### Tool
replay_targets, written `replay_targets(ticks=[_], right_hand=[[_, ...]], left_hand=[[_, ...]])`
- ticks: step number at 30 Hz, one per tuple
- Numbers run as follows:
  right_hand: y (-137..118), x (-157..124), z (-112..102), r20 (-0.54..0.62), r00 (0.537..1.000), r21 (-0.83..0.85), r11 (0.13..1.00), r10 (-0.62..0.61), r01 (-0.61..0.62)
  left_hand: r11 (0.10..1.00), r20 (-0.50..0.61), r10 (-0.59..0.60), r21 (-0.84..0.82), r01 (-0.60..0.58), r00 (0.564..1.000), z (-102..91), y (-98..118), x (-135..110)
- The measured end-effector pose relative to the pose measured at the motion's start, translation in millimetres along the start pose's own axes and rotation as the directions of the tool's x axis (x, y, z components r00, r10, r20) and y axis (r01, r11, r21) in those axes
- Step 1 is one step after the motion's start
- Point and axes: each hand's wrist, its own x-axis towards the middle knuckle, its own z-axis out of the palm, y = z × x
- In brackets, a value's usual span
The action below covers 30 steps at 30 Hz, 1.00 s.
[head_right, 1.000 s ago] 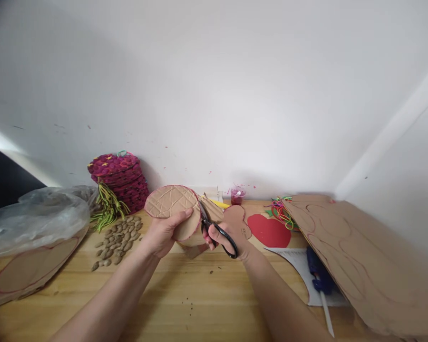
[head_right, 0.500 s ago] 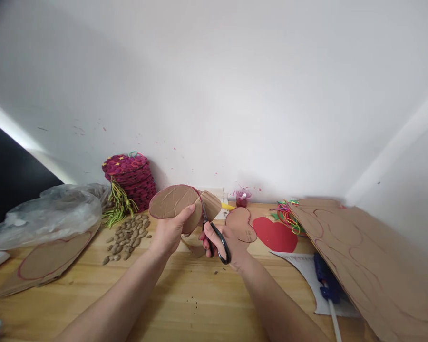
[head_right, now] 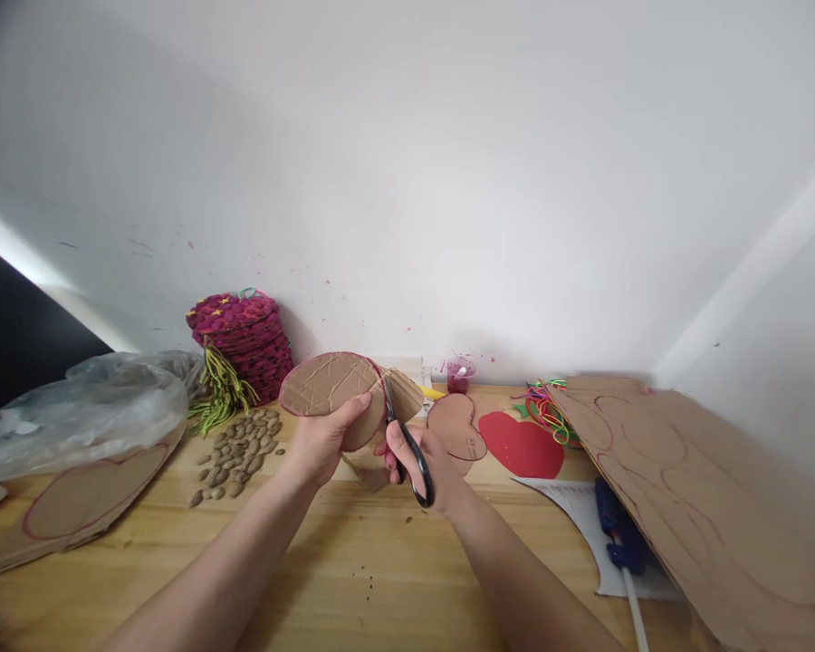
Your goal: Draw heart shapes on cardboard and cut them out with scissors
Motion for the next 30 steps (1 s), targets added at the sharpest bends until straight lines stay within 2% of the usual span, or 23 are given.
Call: replay_targets(ticks=[3,5,7,9,12,13,15,17,19,21,24,27,30], right_hand=[[6,2,-7,0.084,0.995,0.084,0.995,0.05,-0.057],[9,1,-15,0.135,0.988,0.033,0.996,0.075,-0.08],[9,1,-24,0.145,0.986,-0.026,0.997,0.081,-0.078],[8,2,-32,0.109,0.991,-0.048,0.996,0.075,-0.07],[2,6,-40,-0.011,1.0,-0.023,0.999,0.027,-0.027],[-1,8,-41,-0.09,0.996,0.019,1.0,-0.016,0.017],[-5,10,-39,-0.273,0.958,0.128,0.984,-0.087,0.126],[-9,10,-35,-0.346,0.933,0.149,0.976,-0.098,0.158],[-11,9,-30,-0.336,0.939,0.161,0.977,-0.077,0.138],[-11,7,-28,-0.313,0.949,0.224,0.968,-0.041,0.116],[-12,4,-26,-0.278,0.96,0.339,0.938,0.025,0.073],[-17,1,-24,-0.26,0.962,0.424,0.905,0.083,0.036],[-23,0,-21,-0.211,0.976,0.445,0.895,0.06,0.041]], left_hand=[[0.999,-0.012,-0.015,-0.044,0.014,1.0,-1.7,-1,4],[0.997,-0.117,0.019,-0.074,-0.027,0.993,-2.6,1,8],[0.989,-0.243,0.069,-0.107,-0.098,0.967,-3.5,5,14],[0.98,-0.341,0.08,-0.143,-0.136,0.937,-4.6,9,18],[0.978,-0.377,0.028,-0.181,-0.103,0.926,-5.0,11,20],[0.979,-0.367,0.017,-0.181,-0.089,0.93,-4.3,10,19],[0.984,-0.311,0.005,-0.167,-0.06,0.95,-1.3,6,14],[0.989,-0.203,-0.013,-0.144,-0.017,0.979,3.0,1,6],[0.991,-0.08,-0.058,-0.128,0.048,0.995,6.8,-2,-2],[0.987,-0.006,-0.11,-0.117,0.108,0.994,9.0,-3,-7],[0.981,0.034,-0.159,-0.106,0.162,0.987,8.4,-4,-9],[0.982,0.046,-0.164,-0.086,0.167,0.985,5.2,-5,-6],[0.986,0.066,-0.147,-0.068,0.151,0.987,2.6,-7,-4]])
